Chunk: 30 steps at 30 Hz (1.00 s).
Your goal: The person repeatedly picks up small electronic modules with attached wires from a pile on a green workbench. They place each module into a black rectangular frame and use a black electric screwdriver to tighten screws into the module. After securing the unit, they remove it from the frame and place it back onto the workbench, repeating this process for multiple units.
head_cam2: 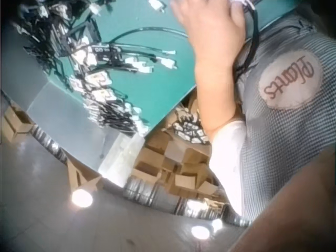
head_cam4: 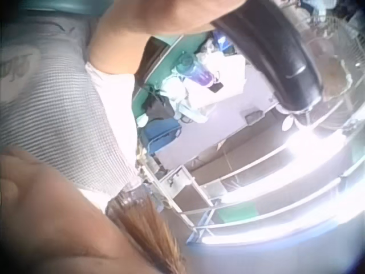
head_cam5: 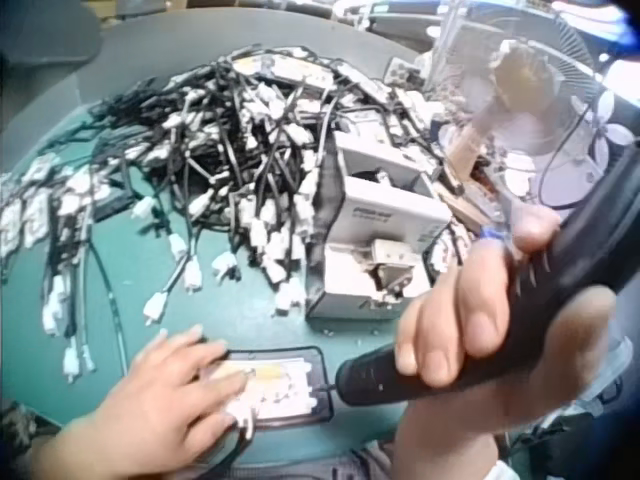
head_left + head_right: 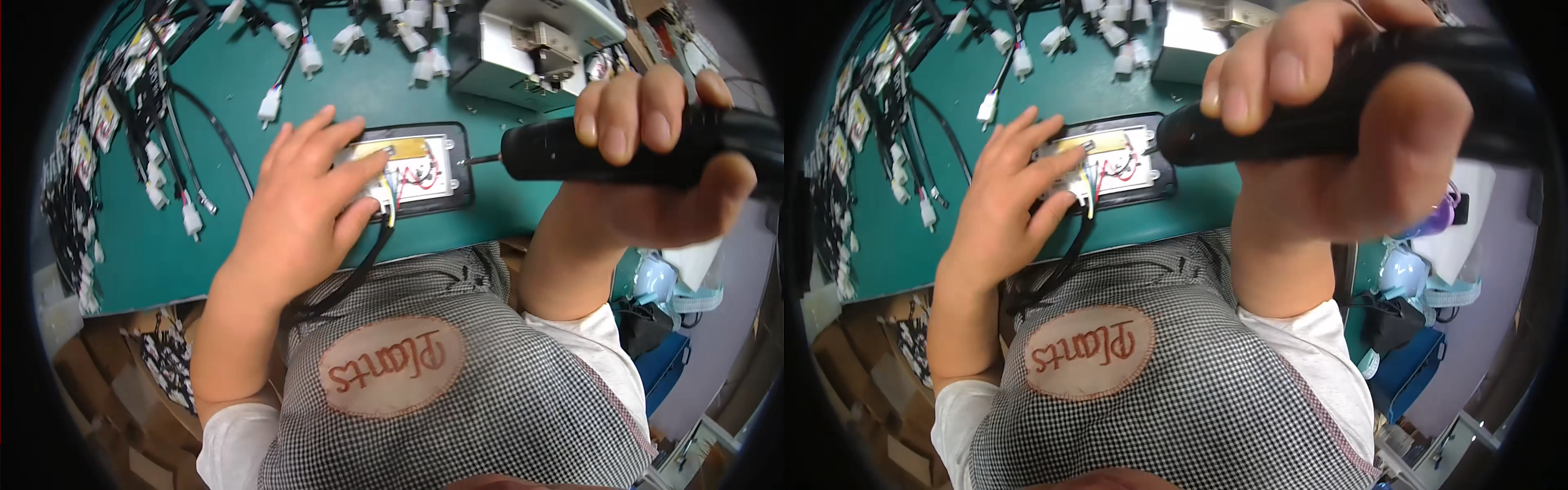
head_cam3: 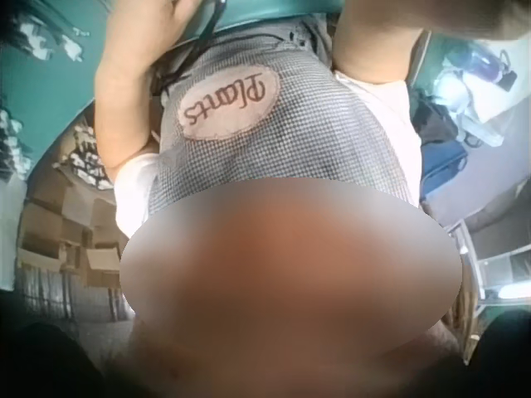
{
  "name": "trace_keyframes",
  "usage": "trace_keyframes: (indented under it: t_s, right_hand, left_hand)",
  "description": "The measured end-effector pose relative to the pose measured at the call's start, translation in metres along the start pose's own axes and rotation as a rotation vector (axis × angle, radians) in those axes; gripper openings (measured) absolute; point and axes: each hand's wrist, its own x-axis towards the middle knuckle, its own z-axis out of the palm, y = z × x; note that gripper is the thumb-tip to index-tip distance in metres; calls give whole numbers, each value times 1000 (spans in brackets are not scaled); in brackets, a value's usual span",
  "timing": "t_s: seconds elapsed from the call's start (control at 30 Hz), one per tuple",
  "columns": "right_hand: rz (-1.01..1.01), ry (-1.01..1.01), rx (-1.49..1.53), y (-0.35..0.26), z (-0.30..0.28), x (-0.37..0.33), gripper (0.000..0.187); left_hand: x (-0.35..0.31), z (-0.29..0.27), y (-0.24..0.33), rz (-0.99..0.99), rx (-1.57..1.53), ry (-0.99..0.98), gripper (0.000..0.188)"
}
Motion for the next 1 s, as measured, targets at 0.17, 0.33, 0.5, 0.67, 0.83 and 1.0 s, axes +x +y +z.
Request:
trace_keyframes:
  t_s: [0.17, 0.33, 0.5, 0.67, 0.83, 1.0]
  right_hand:
    - [-21, -156, 90, 40, 38, -3, 64]
    - [-25, -71, 118, 68, 81, 3, 62]
    - [108, 56, -98, 73, 92, -6, 58]
    - [145, 78, -172, 77, 100, -5, 58]
    - [139, -64, -168, 83, 98, 4, 56]
    - [131, -35, -66, 93, 100, 1, 55]
  left_hand:
    - [-15, -2, -19, -71, -60, -8, 56]
    - [-18, 7, -23, -63, -103, 91, 58]
    - [-20, 9, -25, -43, -155, 112, 59]
    - [-18, 10, -25, -44, -196, 103, 64]
    - [-17, 8, -26, -61, -282, 41, 67]
    - [-14, 6, -27, -74, -295, 13, 68]
